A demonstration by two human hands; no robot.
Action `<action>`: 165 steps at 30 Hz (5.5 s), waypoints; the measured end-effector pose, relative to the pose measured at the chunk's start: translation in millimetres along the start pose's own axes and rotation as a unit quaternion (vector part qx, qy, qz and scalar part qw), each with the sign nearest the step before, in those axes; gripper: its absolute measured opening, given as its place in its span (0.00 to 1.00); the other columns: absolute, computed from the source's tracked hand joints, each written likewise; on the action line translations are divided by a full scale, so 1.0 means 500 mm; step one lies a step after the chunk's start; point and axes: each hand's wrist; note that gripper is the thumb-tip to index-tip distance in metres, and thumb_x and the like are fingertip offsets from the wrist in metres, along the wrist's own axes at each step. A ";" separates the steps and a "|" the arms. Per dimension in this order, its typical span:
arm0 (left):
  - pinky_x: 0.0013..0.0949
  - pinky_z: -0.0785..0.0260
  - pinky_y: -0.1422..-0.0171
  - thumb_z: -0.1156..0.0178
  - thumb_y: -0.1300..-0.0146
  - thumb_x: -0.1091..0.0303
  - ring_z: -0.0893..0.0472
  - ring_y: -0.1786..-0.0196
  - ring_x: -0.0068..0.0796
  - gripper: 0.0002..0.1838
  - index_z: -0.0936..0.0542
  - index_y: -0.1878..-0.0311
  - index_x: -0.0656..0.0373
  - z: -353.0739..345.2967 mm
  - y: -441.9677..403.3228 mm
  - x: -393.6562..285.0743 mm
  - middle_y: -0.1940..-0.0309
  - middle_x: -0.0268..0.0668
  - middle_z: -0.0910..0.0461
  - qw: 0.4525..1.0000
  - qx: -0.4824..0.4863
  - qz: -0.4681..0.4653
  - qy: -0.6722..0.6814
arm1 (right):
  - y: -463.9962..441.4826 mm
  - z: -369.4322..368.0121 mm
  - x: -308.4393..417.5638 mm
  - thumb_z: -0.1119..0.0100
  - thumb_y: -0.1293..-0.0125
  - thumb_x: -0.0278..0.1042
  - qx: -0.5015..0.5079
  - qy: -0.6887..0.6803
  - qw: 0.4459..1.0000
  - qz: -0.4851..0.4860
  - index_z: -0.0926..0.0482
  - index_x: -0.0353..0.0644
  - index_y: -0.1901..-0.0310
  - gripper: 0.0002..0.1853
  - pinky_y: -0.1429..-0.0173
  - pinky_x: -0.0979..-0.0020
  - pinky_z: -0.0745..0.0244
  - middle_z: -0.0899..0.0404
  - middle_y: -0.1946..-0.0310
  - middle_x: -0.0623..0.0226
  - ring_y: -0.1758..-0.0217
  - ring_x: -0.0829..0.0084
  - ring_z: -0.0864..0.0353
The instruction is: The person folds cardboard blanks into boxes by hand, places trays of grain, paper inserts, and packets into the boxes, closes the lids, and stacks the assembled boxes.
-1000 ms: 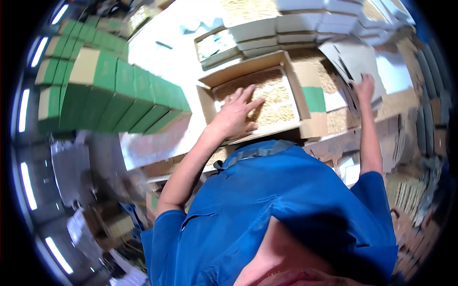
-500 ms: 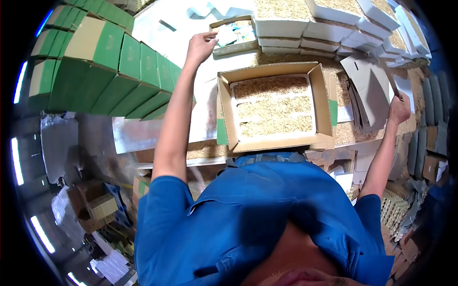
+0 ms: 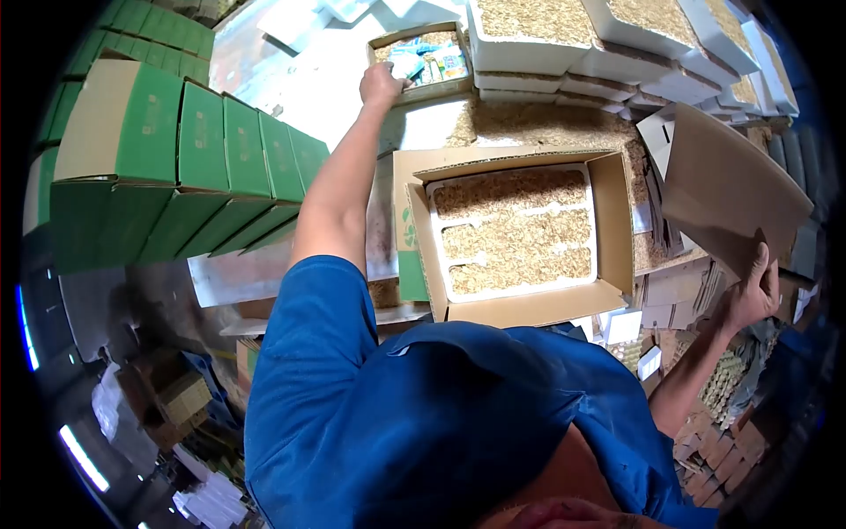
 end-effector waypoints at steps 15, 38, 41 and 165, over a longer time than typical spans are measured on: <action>0.40 0.23 0.46 0.26 0.48 0.63 0.14 0.57 0.43 0.10 0.10 0.62 0.52 -0.031 -0.016 0.049 0.63 0.45 0.13 0.985 -0.022 0.069 0.159 | -0.037 -0.046 0.301 0.33 0.38 0.23 0.218 -0.013 0.967 0.131 0.17 0.34 0.47 0.17 0.45 0.69 0.21 0.13 0.57 0.58 0.54 0.70 0.14; 0.31 0.24 0.61 0.25 0.47 0.63 0.16 0.73 0.26 0.11 0.12 0.70 0.63 0.038 0.005 0.093 0.75 0.39 0.13 0.915 -0.134 0.058 0.377 | 0.146 -0.373 0.279 0.32 0.41 0.32 0.650 0.009 0.745 0.153 0.13 0.38 0.63 0.08 0.48 0.61 0.20 0.13 0.64 0.53 0.58 0.59 0.13; 0.27 0.25 0.63 0.27 0.45 0.65 0.17 0.73 0.23 0.10 0.12 0.69 0.64 0.052 0.006 0.082 0.75 0.37 0.14 0.891 -0.145 0.061 0.426 | 0.159 -0.388 0.265 0.40 0.36 0.32 0.641 0.029 0.728 0.240 0.14 0.36 0.63 0.09 0.51 0.57 0.20 0.15 0.67 0.52 0.61 0.56 0.14; 0.48 0.48 0.22 0.42 0.36 0.35 0.42 0.24 0.50 0.55 0.54 0.22 0.66 0.195 0.716 -0.147 0.26 0.58 0.46 0.935 -0.030 -0.019 0.354 | 0.245 -0.287 -0.066 0.34 0.39 0.62 0.589 -0.222 0.731 -0.262 0.42 0.42 0.24 0.49 0.26 0.66 0.41 0.34 0.30 0.51 0.29 0.63 0.32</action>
Point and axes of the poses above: each hand's wrist, its own y-axis away from the middle knuckle, its own z-axis out of the back of the hand, x = y × z
